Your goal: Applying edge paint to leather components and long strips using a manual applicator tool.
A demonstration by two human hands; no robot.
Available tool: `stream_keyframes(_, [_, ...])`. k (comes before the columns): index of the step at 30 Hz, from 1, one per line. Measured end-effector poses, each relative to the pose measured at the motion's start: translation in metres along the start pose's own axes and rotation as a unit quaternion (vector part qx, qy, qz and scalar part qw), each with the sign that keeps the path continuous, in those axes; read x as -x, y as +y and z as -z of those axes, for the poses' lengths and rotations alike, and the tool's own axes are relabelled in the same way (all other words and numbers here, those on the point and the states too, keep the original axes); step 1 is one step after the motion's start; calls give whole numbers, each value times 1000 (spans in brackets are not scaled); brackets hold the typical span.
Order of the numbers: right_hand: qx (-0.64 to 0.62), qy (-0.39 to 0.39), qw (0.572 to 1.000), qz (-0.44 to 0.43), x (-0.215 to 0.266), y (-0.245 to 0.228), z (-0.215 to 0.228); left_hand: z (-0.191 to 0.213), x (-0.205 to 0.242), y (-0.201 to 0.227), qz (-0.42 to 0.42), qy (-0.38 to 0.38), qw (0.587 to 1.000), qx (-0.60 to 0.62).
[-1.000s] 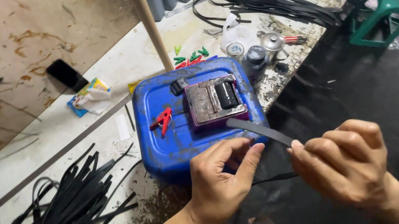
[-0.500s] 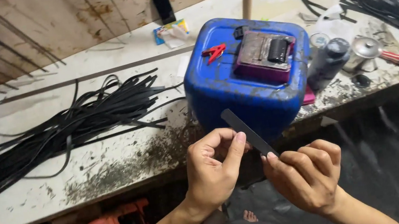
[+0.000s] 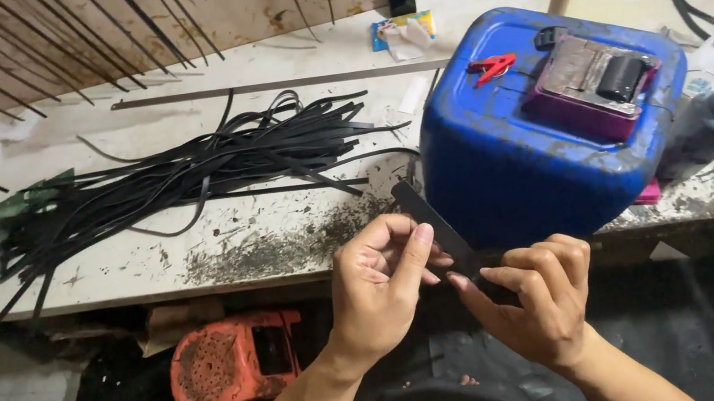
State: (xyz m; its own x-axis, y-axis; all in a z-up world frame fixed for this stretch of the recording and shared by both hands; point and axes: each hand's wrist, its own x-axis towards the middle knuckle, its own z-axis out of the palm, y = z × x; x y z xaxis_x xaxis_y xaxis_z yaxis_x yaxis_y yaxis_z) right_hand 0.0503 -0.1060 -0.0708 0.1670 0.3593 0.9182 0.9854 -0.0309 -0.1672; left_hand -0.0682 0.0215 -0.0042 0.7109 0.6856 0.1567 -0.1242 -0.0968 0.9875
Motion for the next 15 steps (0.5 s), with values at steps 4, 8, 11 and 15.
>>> stream_keyframes(4, [-23, -5, 1000, -5, -3, -6, -9, 15, -2, 2, 11, 6, 1000, 4])
stream_keyframes(8, [-29, -5, 1000, -5, -1, -8, -21, 28, -5, -2, -8, 6, 999, 32])
stream_keyframes(11, [-11, -1, 1000, -2, 3, -12, -32, 37, -5, -3, -4, 22, 998, 60])
stream_keyframes(15, [19, -8, 1000, -5, 16, -15, -42, 55, -3, -5, -37, 40, 995, 85])
